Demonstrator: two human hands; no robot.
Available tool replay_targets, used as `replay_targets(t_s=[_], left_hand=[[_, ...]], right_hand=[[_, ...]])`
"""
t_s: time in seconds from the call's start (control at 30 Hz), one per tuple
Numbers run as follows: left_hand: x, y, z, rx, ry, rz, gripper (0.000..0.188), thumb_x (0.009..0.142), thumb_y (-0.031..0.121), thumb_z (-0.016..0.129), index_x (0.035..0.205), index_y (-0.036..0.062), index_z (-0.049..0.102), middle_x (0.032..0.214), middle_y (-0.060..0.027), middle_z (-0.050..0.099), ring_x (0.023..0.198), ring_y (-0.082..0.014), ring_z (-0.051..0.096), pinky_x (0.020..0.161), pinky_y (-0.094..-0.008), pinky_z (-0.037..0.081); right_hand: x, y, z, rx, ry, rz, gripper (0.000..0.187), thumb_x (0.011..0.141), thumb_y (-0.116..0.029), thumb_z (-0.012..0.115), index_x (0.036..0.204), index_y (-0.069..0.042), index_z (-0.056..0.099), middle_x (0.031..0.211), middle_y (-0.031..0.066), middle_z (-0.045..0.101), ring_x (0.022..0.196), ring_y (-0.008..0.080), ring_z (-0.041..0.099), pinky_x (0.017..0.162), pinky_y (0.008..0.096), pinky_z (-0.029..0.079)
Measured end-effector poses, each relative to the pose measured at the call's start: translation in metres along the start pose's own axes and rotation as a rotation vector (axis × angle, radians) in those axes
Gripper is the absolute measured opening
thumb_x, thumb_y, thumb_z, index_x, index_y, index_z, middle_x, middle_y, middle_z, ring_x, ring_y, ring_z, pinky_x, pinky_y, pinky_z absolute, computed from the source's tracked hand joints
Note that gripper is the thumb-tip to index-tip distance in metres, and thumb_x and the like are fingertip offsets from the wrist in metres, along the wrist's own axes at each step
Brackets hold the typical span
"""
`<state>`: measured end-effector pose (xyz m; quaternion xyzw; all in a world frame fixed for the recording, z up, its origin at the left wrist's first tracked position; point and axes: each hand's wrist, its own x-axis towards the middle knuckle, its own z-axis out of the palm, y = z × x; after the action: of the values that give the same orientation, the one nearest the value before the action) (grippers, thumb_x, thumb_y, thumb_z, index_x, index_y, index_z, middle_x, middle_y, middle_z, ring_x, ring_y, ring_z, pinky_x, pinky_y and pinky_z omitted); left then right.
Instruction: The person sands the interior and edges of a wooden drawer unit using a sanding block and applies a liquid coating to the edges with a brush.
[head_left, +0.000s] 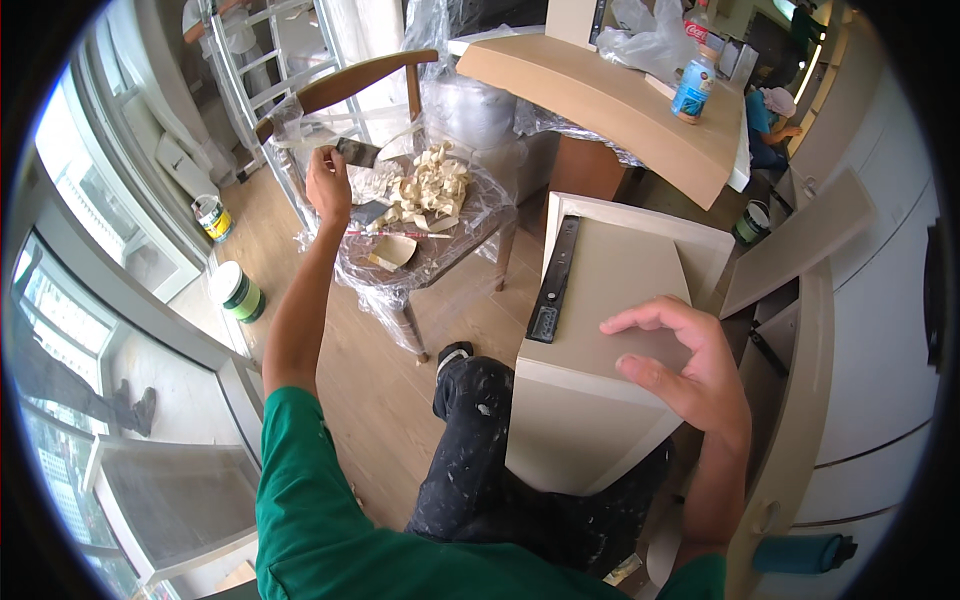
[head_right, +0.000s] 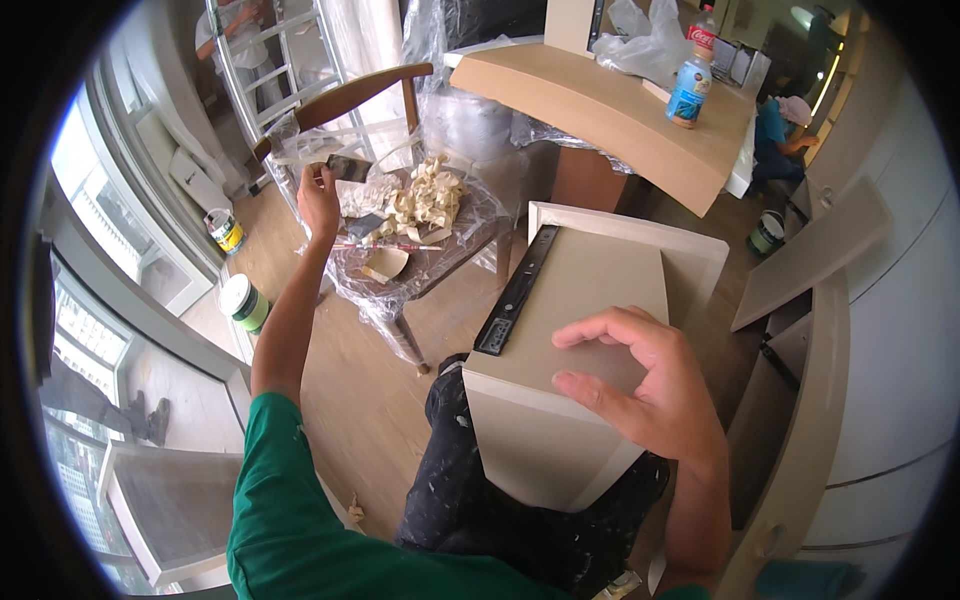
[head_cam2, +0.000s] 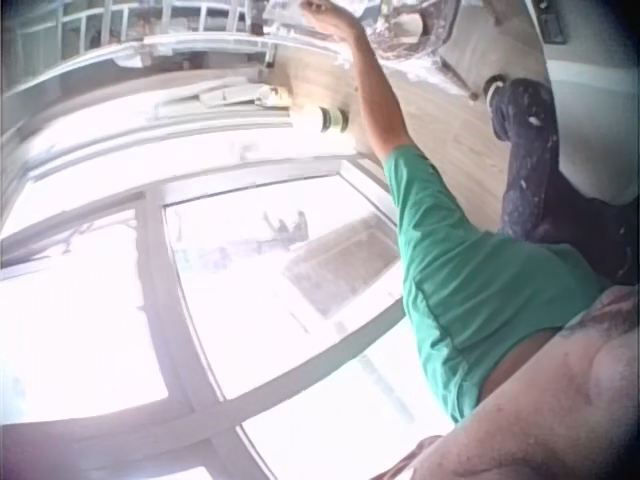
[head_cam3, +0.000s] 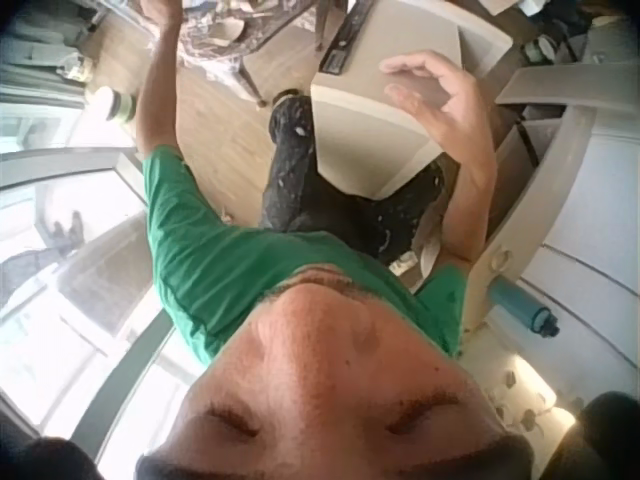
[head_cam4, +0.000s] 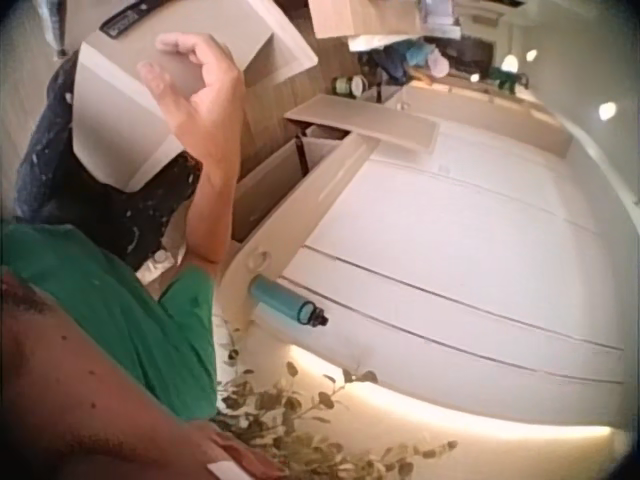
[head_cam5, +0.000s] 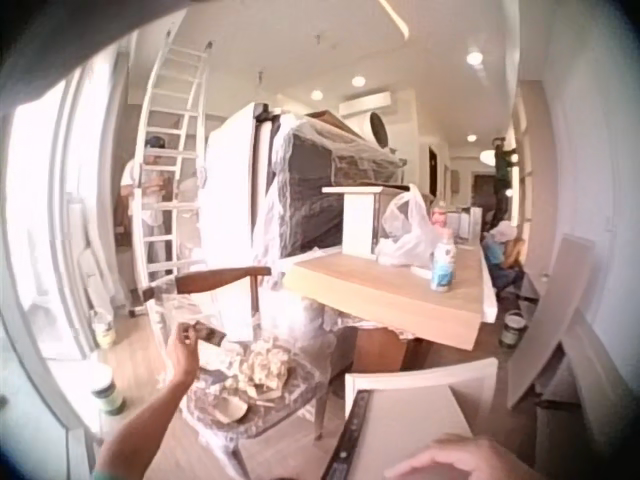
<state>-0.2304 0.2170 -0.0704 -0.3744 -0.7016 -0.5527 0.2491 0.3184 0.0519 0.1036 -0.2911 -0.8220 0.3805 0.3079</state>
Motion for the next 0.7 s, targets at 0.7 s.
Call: replay_targets(t_s=[0.7], left_hand=[[-0.190,0.514,-0.074,-1.526,-1.446,-0.056,0.020,0.112,0.016,0.054,0.117,-0.0026,0.059,0.101,-0.0100,0.071,0.081,-0.0172,0.073,0.068,-0.0301,0.060]], right_hand=[[-0.067,-0.008,-0.002,-0.636,0.823,-0.644,0.028,0.082,-0.016,0.086,0.105,-0.007,0.073,0.110,0.0069,0.073,0.105,0.0267,0.068,0.091,0.0393,0.051]])
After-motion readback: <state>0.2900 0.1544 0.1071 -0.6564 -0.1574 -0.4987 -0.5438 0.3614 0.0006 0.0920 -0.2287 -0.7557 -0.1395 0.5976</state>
